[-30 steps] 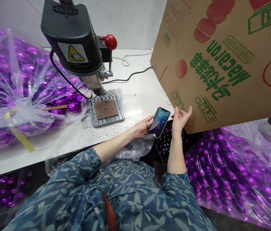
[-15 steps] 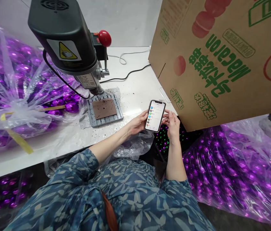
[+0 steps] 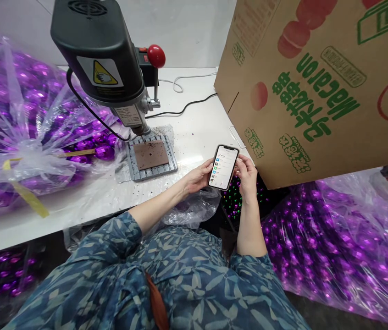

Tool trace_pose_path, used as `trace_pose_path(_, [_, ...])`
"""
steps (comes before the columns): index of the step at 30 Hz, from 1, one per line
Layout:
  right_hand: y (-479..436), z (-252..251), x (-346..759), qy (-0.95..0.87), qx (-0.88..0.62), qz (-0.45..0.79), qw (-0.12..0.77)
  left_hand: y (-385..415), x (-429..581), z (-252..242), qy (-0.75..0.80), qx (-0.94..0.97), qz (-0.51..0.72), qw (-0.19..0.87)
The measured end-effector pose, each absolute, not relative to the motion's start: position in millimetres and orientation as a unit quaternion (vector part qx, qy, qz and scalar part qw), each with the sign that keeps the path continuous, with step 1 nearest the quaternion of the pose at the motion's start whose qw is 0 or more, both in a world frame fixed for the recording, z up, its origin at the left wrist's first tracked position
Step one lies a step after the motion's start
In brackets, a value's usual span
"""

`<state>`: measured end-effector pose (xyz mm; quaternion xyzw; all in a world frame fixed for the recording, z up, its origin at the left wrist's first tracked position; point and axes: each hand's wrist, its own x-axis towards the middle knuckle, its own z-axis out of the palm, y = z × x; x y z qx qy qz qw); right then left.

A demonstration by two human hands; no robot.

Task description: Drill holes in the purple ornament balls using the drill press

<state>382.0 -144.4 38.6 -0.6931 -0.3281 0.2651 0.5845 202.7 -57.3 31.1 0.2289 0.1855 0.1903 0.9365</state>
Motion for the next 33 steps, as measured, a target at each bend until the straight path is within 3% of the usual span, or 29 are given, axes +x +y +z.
trace_pose_path(33, [-135, 23, 375, -0.375, -0.684, 0.239, 0.578, -56, 202, 31, 0.191, 0.237, 0.191, 0.933])
